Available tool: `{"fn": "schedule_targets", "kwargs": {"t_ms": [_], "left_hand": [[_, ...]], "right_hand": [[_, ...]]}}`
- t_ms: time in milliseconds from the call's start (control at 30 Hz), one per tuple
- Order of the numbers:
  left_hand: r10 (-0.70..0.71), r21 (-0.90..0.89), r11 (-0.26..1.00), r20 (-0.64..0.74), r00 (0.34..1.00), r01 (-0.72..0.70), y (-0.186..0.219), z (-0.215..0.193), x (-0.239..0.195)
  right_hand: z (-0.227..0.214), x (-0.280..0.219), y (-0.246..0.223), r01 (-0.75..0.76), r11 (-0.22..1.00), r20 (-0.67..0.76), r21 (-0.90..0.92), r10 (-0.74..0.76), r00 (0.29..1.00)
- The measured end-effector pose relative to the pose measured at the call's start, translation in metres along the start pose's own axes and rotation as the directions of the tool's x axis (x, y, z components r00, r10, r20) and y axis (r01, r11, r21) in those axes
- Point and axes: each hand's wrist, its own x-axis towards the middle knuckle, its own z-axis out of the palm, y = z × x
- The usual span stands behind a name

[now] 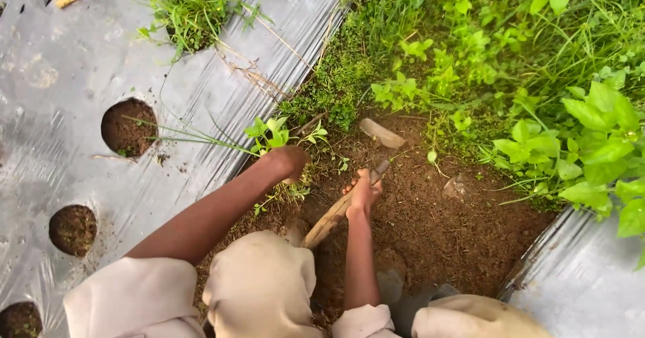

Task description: Weeding plants in a garden bed by loosening soil with a hand tool and pulling weeds out by hand.

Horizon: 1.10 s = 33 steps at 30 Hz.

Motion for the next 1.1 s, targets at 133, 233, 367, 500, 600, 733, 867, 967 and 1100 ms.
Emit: {"fn": "schedule_targets", "kwargs": {"t_ms": [133,233,367,500,600,733,867,967,1100], "left_hand": [[0.149,-0.17,0.978,0.153,0.977,-0.123,0.007,-0.057,-0.044],[0.143,-0.304,0.949,0.164,0.976,-0.088,0.001,-0.062,-0.031],[0.202,-0.13,0.968,-0.114,0.973,-0.216,0.002,-0.054,0.038],[0.31,0.01,0.943,-0.396,0.864,-0.333,0.036,-0.087,0.062],[0.458,0.419,0.866,-0.443,0.771,-0.274,0.046,-0.081,0.088],[0.528,0.581,0.807,-0.627,0.573,-0.108,0.036,-0.067,0.123],[0.5,0.493,0.86,-0.764,0.409,-0.13,0.027,-0.065,0.138],[0.473,0.418,0.881,-0.766,0.435,-0.222,0.026,-0.062,0.149],[0.455,0.394,0.89,-0.755,0.472,-0.227,0.028,-0.07,0.152]], "right_hand": [[0.002,0.018,-0.001,0.061,0.982,-0.079,0.18,-0.048,0.996],[0.007,0.006,-0.011,0.084,0.974,-0.1,0.212,-0.064,0.993],[0.01,0.005,-0.01,0.139,0.981,-0.108,0.139,-0.124,0.986],[0.006,0.039,0.008,0.178,0.98,-0.156,0.087,-0.163,0.974],[0.023,0.038,-0.007,0.199,0.978,-0.135,0.056,-0.19,0.972],[0.039,0.029,-0.023,0.172,0.985,-0.045,0.023,-0.171,0.984],[0.036,0.039,-0.012,0.097,0.992,-0.026,0.08,-0.095,0.995],[0.038,0.035,0.003,0.063,0.991,-0.004,0.121,-0.063,0.998],[0.043,0.035,0.006,0.073,0.989,0.004,0.131,-0.074,0.997]]}}
